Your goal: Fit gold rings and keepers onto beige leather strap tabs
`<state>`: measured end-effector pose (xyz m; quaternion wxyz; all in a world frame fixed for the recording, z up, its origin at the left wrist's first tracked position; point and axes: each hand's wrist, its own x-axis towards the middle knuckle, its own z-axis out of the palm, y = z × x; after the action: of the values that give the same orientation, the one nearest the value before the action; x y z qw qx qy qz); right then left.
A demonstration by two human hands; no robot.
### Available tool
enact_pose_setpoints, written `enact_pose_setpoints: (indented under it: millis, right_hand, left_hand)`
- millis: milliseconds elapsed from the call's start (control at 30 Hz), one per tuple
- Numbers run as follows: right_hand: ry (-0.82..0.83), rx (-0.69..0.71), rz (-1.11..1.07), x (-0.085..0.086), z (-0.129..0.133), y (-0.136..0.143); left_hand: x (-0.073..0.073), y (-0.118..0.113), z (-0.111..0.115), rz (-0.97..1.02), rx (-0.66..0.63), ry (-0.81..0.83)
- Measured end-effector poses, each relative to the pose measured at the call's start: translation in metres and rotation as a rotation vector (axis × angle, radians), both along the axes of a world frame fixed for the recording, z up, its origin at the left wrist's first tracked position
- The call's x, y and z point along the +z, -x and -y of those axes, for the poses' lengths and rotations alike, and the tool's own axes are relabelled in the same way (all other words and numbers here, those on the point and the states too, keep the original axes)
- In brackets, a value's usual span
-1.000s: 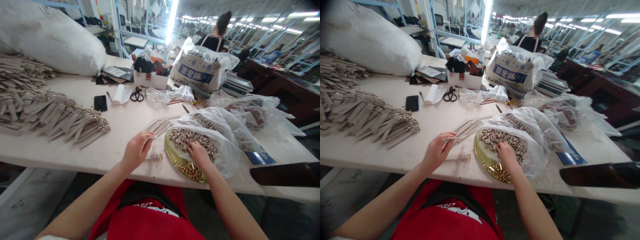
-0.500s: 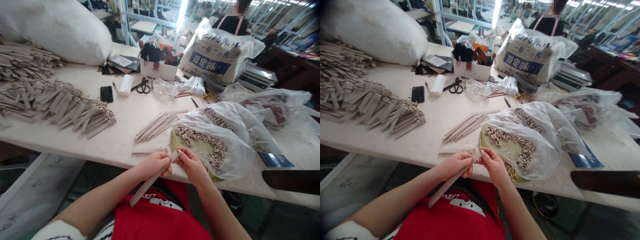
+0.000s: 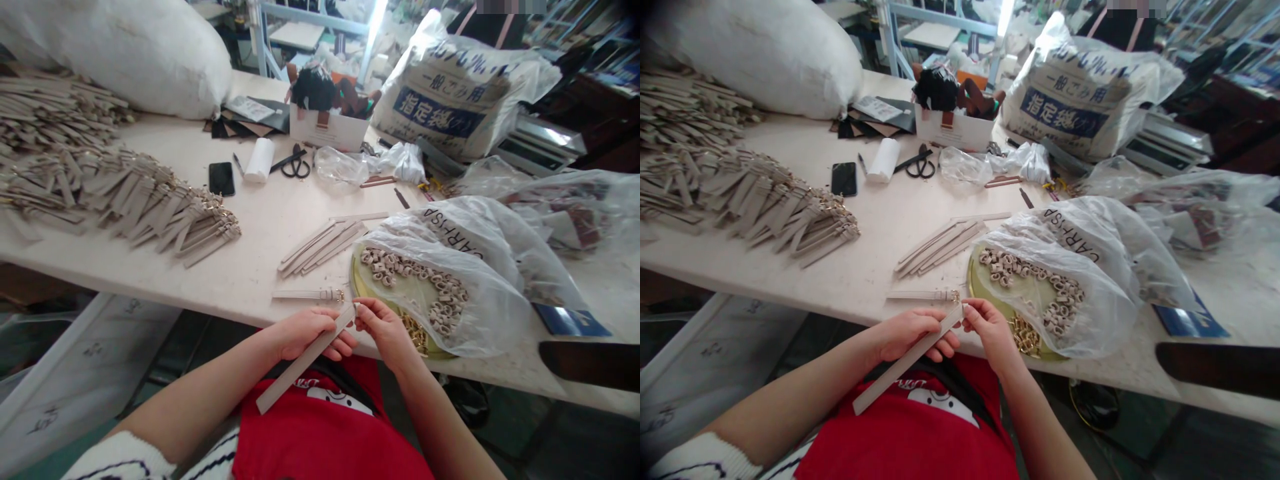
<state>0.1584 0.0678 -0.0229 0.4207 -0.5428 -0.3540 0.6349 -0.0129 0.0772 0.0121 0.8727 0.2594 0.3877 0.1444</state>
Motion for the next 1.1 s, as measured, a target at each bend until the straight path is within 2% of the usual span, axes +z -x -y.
enact_pose_setpoints:
  millis: [67,133,167,267,333,433,567,633,700,833,900,933,1000,1100]
  right_hand:
    - [0.003,-0.008,-0.013,-0.001,0.0,-0.001]
    - [0.017,-0.046,-0.028,-0.001,0.001,-0.001]
    - [0.032,-0.071,-0.044,-0.001,0.001,0.0]
    - [0.105,-0.123,-0.161,0.002,0.004,0.007]
    - [0.152,-0.128,-0.266,0.004,0.006,0.015]
    - [0.19,-0.157,-0.38,0.007,0.01,0.028]
    - [0.202,-0.207,-0.462,0.01,0.016,0.039]
    - [0.199,-0.235,-0.49,0.012,0.017,0.04]
    - [0.183,-0.266,-0.499,0.013,0.016,0.039]
    - [0.156,-0.288,-0.42,0.011,0.013,0.036]
    - [0.176,-0.282,-0.384,0.01,0.012,0.034]
    - [0.182,-0.283,-0.383,0.009,0.013,0.033]
    - [0.172,-0.306,-0.41,0.008,0.013,0.031]
    - [0.152,-0.337,-0.465,0.009,0.014,0.027]
  left_hand:
    - [-0.001,0.003,0.001,-0.005,-0.007,0.018]
    - [0.001,0.008,-0.003,-0.051,0.095,-0.046]
    - [0.004,0.011,-0.008,-0.074,0.213,-0.105]
    - [0.018,0.022,-0.03,-0.047,0.71,-0.272]
    - [0.027,0.027,-0.043,0.022,0.913,-0.324]
    - [0.034,0.026,-0.054,0.069,1.039,-0.366]
    - [0.026,0.015,-0.052,0.051,1.184,-0.421]
    - [0.018,0.011,-0.047,0.037,1.196,-0.469]
    - [0.01,0.008,-0.04,-0.016,1.131,-0.521]
    - [0.001,0.006,-0.026,-0.166,0.869,-0.533]
    - [0.001,0.007,-0.021,-0.126,0.714,-0.451]
    - [0.003,0.008,-0.019,-0.095,0.685,-0.415]
    - [0.007,0.011,-0.02,-0.063,0.765,-0.393]
    - [0.013,0.02,-0.025,-0.102,1.025,-0.478]
